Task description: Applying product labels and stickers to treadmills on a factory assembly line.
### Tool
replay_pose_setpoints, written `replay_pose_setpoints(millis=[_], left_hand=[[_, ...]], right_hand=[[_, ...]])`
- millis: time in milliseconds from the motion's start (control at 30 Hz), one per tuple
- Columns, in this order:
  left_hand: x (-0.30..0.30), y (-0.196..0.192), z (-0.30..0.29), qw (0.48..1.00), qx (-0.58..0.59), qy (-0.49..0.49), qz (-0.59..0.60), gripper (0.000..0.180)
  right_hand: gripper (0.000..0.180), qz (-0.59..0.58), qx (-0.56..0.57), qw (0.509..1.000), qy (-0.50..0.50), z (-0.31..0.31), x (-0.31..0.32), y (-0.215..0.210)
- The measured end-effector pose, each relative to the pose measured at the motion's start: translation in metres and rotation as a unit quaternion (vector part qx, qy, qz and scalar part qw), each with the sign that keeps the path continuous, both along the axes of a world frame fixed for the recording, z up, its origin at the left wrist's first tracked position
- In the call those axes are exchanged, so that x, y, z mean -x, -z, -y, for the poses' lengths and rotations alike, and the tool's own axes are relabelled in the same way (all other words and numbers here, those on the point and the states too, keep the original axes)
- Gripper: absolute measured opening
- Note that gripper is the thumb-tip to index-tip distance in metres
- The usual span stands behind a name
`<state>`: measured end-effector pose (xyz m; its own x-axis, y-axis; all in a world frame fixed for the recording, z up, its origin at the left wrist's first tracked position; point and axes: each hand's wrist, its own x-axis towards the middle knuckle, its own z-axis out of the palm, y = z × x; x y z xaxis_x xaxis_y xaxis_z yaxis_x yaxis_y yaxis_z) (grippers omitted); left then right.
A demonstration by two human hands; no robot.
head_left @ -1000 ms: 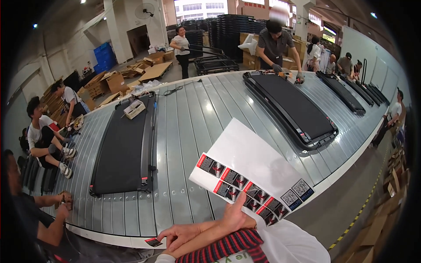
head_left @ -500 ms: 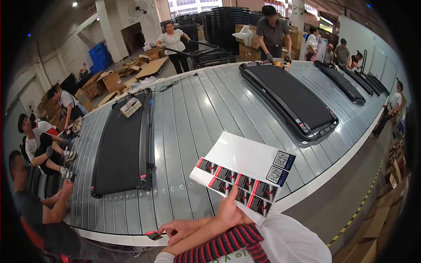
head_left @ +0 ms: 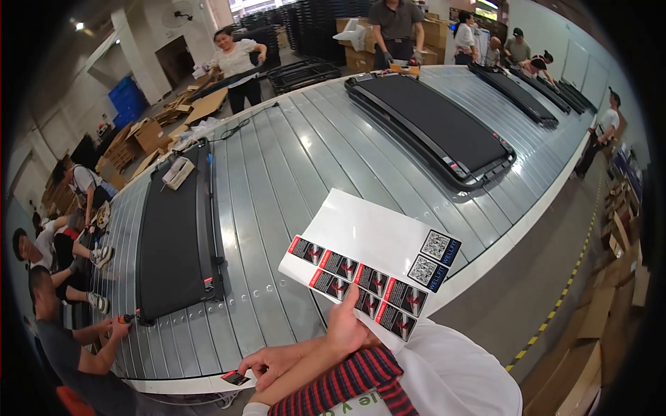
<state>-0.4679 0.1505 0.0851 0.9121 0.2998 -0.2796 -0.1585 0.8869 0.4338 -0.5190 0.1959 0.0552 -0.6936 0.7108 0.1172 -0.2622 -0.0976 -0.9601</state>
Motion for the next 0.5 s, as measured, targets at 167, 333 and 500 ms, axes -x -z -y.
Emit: replay_pose_setpoints(millis=[167, 333, 500], left_hand=[[-0.005, 0.007, 0.008, 0.999, -0.012, 0.029, -0.014, 0.038], [-0.023, 0.01, 0.028, 0.996, -0.027, 0.077, -0.024, 0.037], [-0.047, 0.005, 0.052, 0.994, -0.006, 0.111, -0.025, 0.032]], right_hand=[[0.06, -0.02, 0.004, 0.998, 0.058, 0.007, -0.004, 0.006], [0.062, -0.03, 0.001, 0.992, 0.123, 0.025, -0.035, 0.008], [0.063, -0.033, -0.007, 0.98, 0.197, 0.042, -0.067, 0.014]])
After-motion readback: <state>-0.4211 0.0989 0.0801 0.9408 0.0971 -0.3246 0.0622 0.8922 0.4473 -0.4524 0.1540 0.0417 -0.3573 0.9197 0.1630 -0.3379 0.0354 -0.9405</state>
